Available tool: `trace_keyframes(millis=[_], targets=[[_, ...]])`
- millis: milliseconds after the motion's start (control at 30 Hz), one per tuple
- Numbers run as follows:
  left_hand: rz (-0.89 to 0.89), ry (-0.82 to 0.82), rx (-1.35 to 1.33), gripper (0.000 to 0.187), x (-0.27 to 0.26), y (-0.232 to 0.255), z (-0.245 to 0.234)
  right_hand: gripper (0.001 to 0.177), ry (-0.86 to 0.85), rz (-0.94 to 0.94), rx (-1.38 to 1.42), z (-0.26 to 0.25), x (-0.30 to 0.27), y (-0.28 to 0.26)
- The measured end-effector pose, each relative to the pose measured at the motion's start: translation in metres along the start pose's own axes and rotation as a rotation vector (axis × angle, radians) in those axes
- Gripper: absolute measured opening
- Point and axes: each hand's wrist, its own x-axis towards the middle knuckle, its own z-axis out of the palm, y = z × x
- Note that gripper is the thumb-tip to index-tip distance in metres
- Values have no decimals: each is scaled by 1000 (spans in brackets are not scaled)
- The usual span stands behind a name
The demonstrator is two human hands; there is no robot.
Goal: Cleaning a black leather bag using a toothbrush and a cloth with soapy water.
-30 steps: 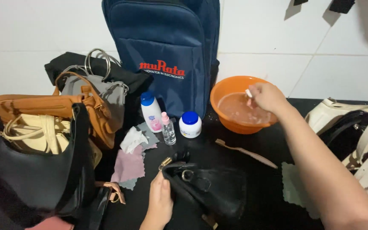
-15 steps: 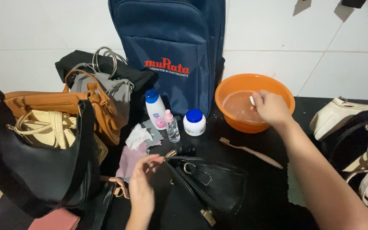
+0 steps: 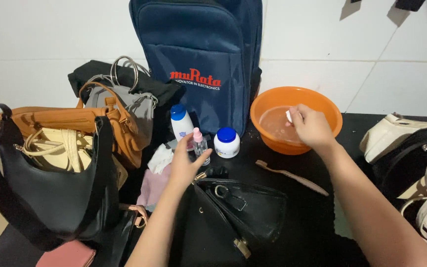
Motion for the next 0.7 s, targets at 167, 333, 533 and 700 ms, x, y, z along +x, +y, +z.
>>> trace_keyframes(millis=[167, 333, 533, 700], targets=[[-51, -47, -4, 60, 17, -12, 22, 37, -43, 26, 49, -11, -17, -11], [64, -61, -177, 73, 22, 9, 2, 39, -6, 82, 213, -3, 9, 12], [293, -223, -99, 64, 69, 87, -26, 42, -226, 377, 1138, -3, 36, 25], [406, -489, 130, 70, 110, 158, 7, 34, -350, 541, 1679, 19, 73, 49]])
